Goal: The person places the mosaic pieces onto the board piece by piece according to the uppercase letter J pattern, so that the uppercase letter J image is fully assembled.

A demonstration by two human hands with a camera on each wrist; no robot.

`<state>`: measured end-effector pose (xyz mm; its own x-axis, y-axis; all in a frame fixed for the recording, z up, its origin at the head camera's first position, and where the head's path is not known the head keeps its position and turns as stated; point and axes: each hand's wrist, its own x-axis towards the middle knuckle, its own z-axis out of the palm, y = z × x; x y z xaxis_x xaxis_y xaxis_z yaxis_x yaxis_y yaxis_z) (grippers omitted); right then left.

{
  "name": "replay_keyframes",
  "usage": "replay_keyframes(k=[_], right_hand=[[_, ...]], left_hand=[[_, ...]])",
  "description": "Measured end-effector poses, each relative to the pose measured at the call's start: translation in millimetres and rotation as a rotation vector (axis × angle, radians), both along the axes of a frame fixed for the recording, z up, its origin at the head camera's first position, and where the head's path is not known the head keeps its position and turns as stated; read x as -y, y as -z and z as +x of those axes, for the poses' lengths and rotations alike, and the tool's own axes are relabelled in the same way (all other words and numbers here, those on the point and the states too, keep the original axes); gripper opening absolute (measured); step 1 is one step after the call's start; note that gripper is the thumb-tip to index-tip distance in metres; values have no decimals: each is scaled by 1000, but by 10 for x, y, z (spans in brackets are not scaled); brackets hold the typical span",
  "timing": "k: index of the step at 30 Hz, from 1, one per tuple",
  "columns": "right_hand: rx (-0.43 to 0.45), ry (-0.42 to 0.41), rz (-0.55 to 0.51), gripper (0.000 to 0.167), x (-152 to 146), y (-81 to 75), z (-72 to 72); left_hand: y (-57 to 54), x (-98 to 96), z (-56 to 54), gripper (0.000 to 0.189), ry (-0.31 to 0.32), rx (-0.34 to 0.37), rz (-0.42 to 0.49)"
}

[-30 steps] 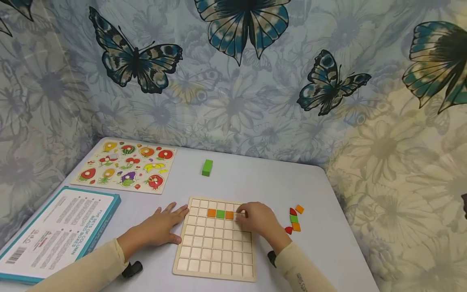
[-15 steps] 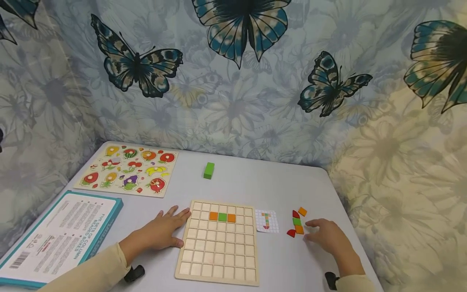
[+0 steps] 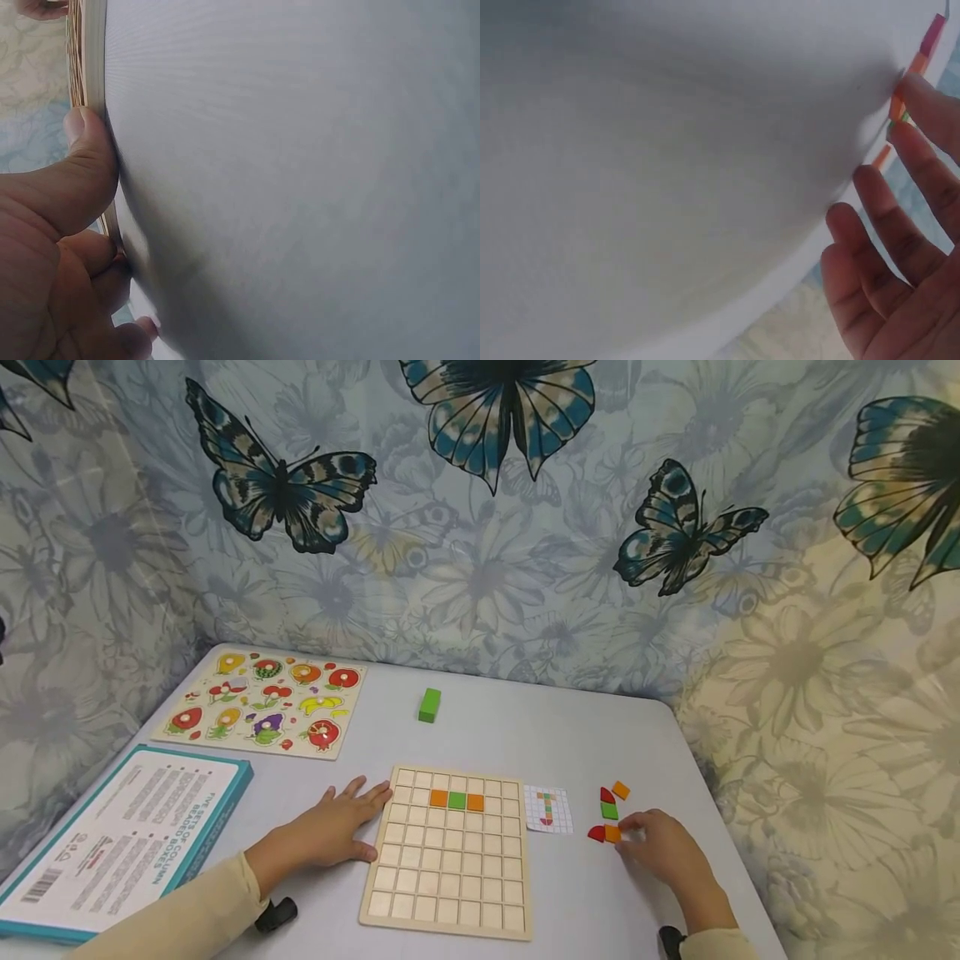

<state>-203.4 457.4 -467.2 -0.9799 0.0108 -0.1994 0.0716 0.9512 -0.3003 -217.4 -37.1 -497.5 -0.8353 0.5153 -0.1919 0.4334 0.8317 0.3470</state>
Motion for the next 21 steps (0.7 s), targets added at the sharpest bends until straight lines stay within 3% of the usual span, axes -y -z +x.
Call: replay_keyframes(k=[8, 12, 15, 21], right_hand=[[12, 31, -31, 34, 4, 7, -2], [-32, 0, -62, 41, 95, -44, -7], [-76, -67, -83, 36, 353, -52, -48], [-112, -215, -138, 18, 1179, -36, -143]], left_hand=[[46, 27, -11, 92, -10, 17, -1], [82, 21, -31, 93, -17, 19, -10], [76, 6, -33, 92, -21, 8, -13], [45, 5, -21, 92, -12, 10, -7]])
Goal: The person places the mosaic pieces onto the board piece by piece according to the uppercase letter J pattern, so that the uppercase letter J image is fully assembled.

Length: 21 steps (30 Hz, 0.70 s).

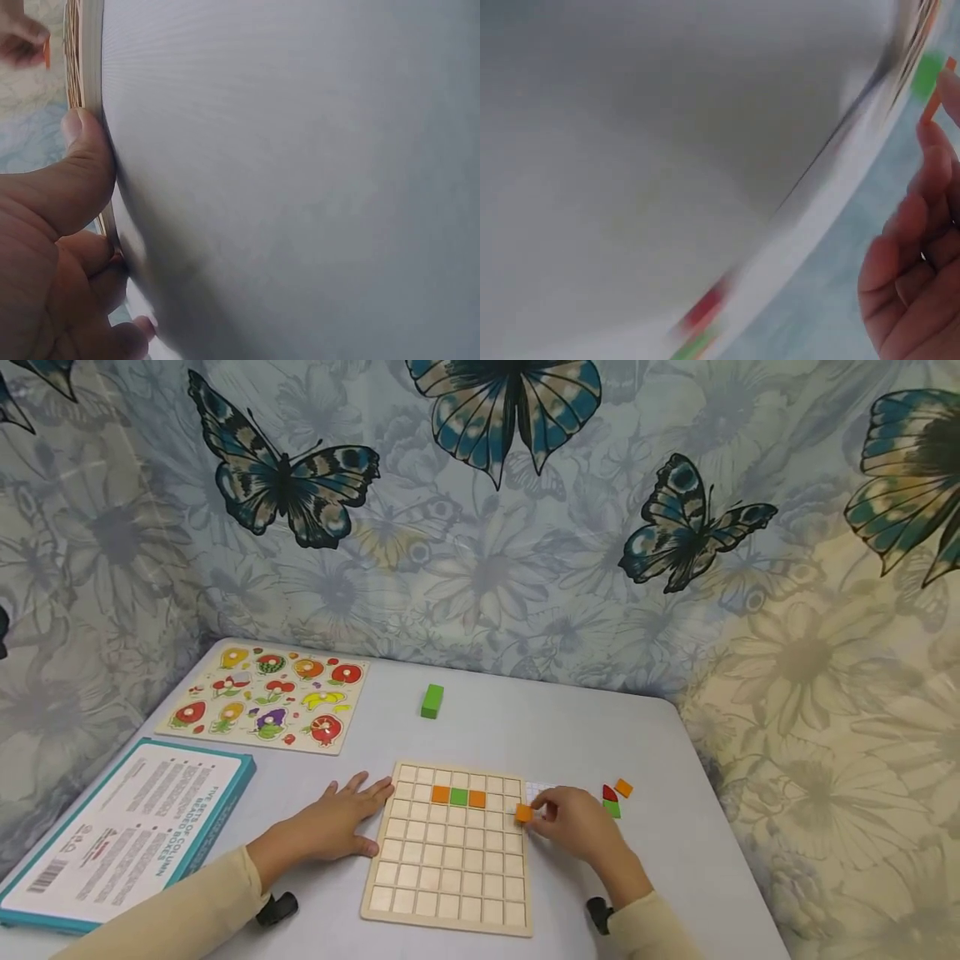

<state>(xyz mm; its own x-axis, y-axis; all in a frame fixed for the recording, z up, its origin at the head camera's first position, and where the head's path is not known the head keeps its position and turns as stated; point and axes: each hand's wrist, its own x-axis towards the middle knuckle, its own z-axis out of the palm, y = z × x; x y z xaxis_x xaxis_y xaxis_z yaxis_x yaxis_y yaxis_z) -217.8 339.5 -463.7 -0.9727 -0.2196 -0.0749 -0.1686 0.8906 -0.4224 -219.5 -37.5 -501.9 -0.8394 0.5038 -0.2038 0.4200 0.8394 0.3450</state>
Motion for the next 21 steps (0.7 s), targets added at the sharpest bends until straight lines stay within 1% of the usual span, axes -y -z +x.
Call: replay_keyframes(k=[4, 8, 11, 15, 21], right_hand=[[-11, -108, 45, 16, 452, 31, -68], [-56, -207, 106, 18, 724, 71, -133], [-72, -232, 137, 19, 820, 101, -152], [-81, -234, 164, 20, 857, 124, -155], [-107, -229, 148, 16, 827, 118, -143]], left_hand=[[9, 7, 5, 92, 2, 1, 2], [9, 13, -1, 92, -2, -2, 3], [2, 15, -3, 92, 0, -1, 10], [-5, 17, 4, 92, -1, 1, 14], [-65, -4, 29, 92, -4, 15, 17]])
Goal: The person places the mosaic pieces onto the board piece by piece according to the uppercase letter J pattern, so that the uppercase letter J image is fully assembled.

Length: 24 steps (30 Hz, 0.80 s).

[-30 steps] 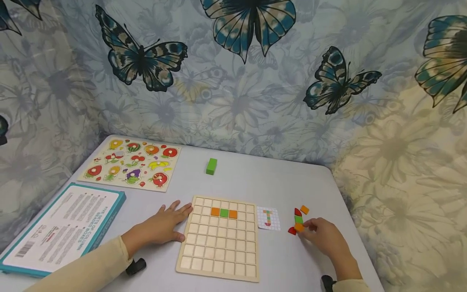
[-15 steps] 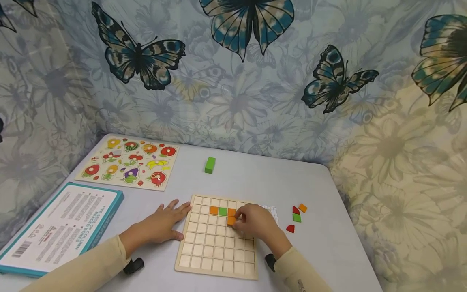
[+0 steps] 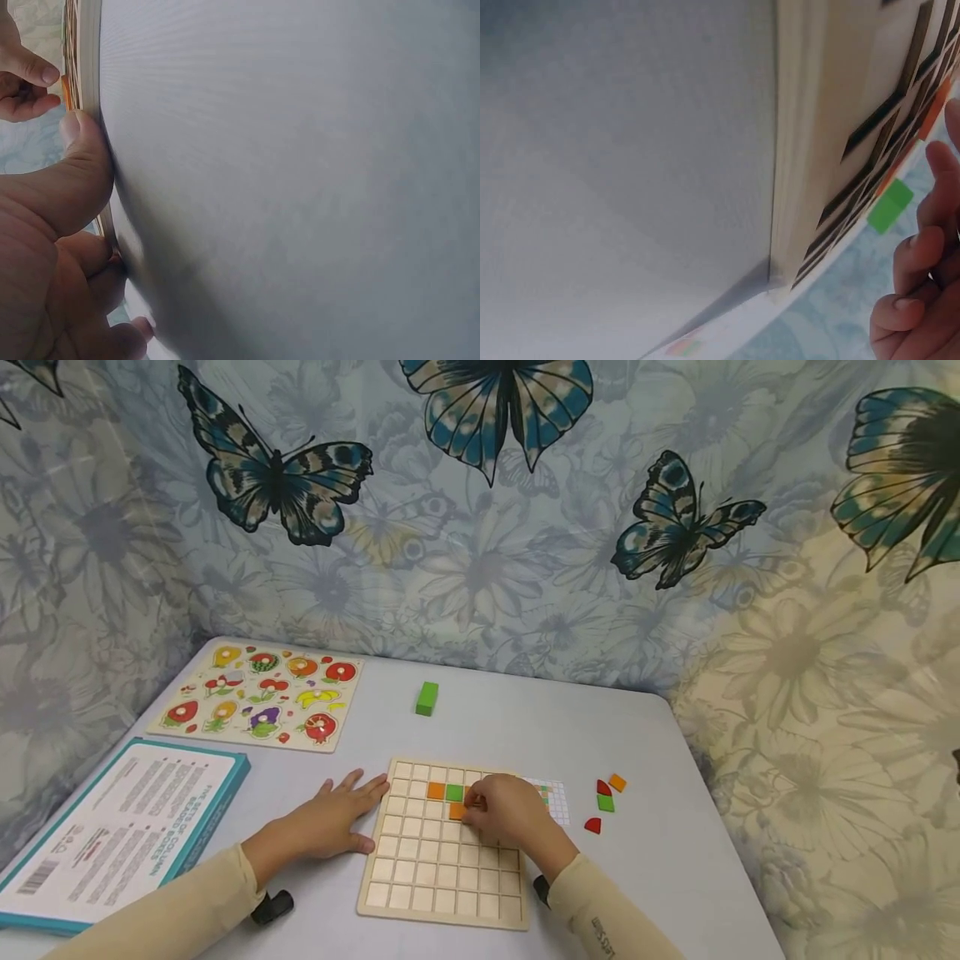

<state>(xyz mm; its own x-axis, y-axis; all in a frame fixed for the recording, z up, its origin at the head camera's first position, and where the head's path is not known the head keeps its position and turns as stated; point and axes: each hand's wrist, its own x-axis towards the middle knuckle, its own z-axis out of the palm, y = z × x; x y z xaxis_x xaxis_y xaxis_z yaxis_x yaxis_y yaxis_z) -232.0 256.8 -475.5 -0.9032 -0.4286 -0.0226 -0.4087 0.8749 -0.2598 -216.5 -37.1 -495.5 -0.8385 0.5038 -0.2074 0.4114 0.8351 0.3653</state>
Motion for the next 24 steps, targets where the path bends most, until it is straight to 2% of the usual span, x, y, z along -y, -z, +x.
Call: replay_keyframes(k=[10, 18, 24], right_hand=[[-61, -79, -19, 11, 62, 16, -5], [-1, -38, -3, 12, 56, 37, 30], [-8, -46, 7, 9, 72, 9, 37]], left_hand=[[-18, 10, 25, 91, 13, -16, 19], [-52, -5, 41, 91, 10, -13, 4], [-68, -14, 63, 91, 10, -5, 16]])
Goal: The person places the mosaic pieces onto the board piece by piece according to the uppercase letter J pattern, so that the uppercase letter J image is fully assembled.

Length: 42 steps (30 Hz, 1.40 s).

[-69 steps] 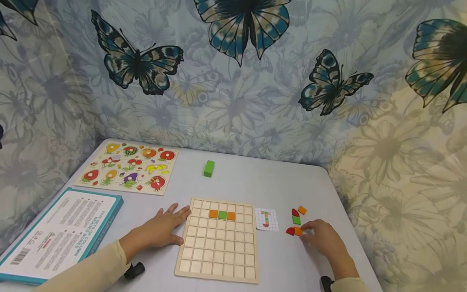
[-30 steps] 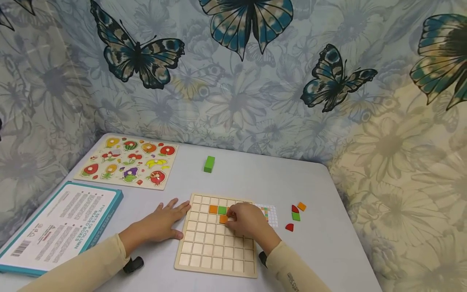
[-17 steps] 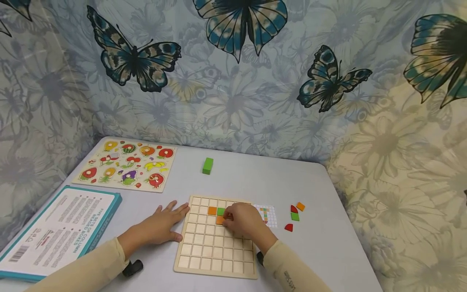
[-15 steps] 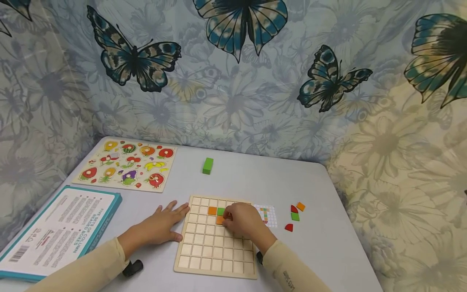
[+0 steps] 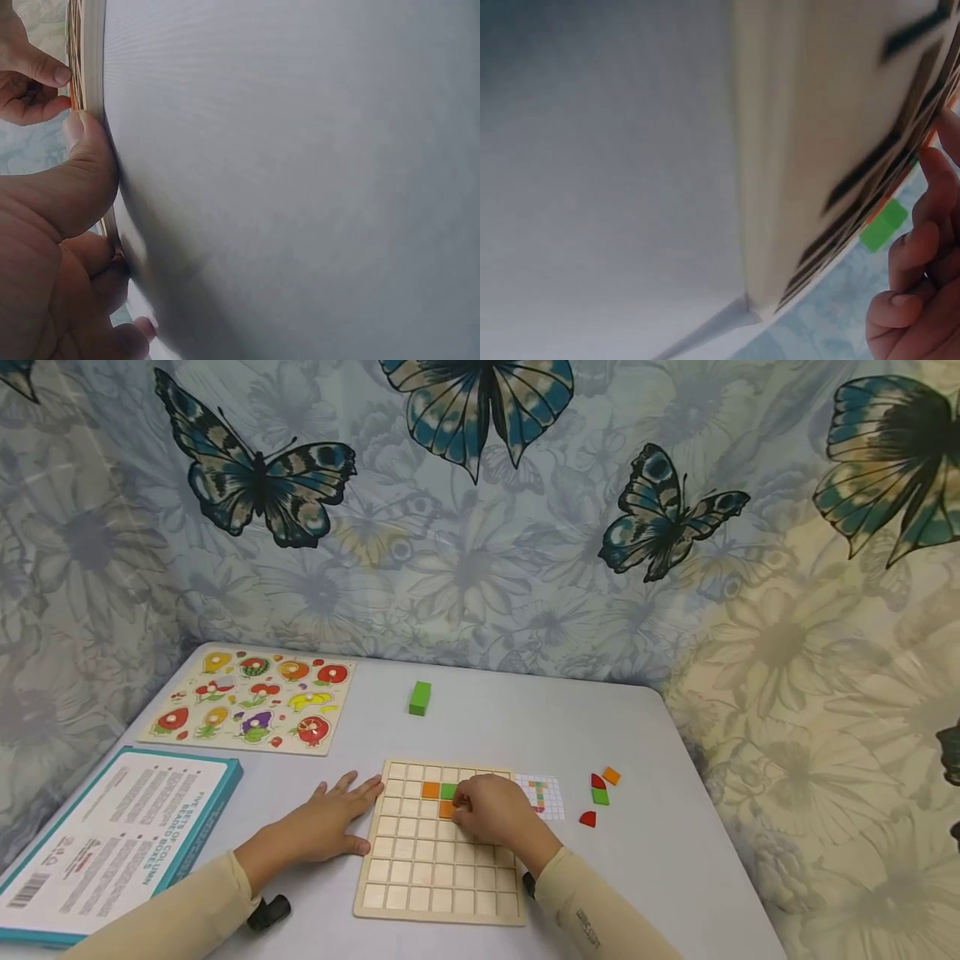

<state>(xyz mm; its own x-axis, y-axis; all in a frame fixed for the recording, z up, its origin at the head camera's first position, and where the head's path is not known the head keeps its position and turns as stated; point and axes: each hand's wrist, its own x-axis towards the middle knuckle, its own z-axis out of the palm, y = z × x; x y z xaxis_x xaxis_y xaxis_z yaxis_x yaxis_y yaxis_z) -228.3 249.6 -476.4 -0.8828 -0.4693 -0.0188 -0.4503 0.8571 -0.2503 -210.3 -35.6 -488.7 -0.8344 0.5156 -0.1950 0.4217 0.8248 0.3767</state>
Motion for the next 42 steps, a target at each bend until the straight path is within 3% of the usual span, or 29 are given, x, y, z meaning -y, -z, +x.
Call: replay_keyframes(k=[6, 10, 14, 19, 22, 25, 35, 42], right_hand=[[41, 0, -15, 13, -34, -29, -26], [60, 55, -68, 16, -255, -103, -19], [49, 176, -101, 17, -749, -211, -74], [46, 381, -92, 27, -1603, -247, -222], [94, 501, -59, 37, -2006, -227, -271], [151, 559, -33, 43, -2242, -200, -296], [197, 597, -18, 39, -2358, -154, -326], [179, 576, -25, 36, -2312, -66, -332]], left_hand=[[61, 14, -27, 91, -7, -5, 9], [79, 11, -38, 92, -7, 6, -11], [64, 9, -50, 91, 8, 5, -29], [41, 16, -44, 91, 1, 2, -28], [27, 20, -41, 91, -11, 3, -22], [12, 21, -47, 92, -16, 0, -19], [6, -25, -110, 91, 9, -20, -7], [108, 15, -94, 92, 7, 1, -5]])
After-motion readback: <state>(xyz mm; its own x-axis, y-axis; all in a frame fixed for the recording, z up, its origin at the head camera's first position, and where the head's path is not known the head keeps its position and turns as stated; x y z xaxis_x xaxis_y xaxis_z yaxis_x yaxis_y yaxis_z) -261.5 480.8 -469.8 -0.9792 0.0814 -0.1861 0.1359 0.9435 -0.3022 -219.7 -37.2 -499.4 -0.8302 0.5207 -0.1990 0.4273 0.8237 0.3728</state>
